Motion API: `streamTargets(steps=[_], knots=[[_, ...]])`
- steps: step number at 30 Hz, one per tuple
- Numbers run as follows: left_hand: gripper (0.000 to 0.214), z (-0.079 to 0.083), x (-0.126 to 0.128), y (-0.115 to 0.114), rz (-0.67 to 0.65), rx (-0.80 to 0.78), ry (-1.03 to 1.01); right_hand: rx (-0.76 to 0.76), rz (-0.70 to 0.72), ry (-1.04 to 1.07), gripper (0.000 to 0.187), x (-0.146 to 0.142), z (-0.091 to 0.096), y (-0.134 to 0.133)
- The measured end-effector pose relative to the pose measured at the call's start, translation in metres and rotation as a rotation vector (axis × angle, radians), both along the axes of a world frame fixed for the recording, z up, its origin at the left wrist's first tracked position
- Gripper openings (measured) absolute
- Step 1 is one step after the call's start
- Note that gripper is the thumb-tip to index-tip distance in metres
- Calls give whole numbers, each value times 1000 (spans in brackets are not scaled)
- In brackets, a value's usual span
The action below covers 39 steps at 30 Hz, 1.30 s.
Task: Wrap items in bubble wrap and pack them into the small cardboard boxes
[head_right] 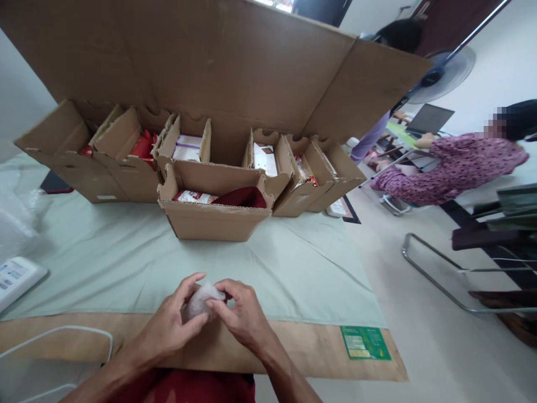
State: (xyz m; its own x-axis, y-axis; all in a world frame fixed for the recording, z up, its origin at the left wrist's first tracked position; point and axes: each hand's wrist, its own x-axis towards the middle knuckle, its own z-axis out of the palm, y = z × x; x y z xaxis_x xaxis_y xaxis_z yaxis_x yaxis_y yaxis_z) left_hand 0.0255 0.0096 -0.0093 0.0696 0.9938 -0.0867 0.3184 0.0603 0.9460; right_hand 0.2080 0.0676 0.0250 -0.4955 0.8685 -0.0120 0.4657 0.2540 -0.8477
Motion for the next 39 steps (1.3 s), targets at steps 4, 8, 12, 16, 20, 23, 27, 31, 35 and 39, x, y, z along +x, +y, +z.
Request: streamTargets(steps=[4,8,12,16,20,23,27,31,35,39], knots=[[28,6,-3,6,-195,-106,-33,-25,33,-27,11,16,6,4],[36,1,-2,12,-241,31,73,42,177,-194,35,32,20,13],[47,-5,-3,27,-281,206,138,156,279,-236,33,32,35,26],[49,1,-8,44,-285,329,199,201,327,-272,19,21,43,45],[54,23,-26,53,-200,530,250,200,301,-121,15,25,66,70],[64,49,-43,59,29,667,383,199,233,56,10,43,96,90],[69,74,-57,83,328,754,582,439,-173,118,5,63,129,114],[37,70,-60,103,320,735,637,621,-235,-41,11,59,147,135],[23,63,-60,102,304,753,601,654,93,-303,11,44,153,155],[25,66,-59,99,312,756,580,710,269,-508,15,22,143,170]])
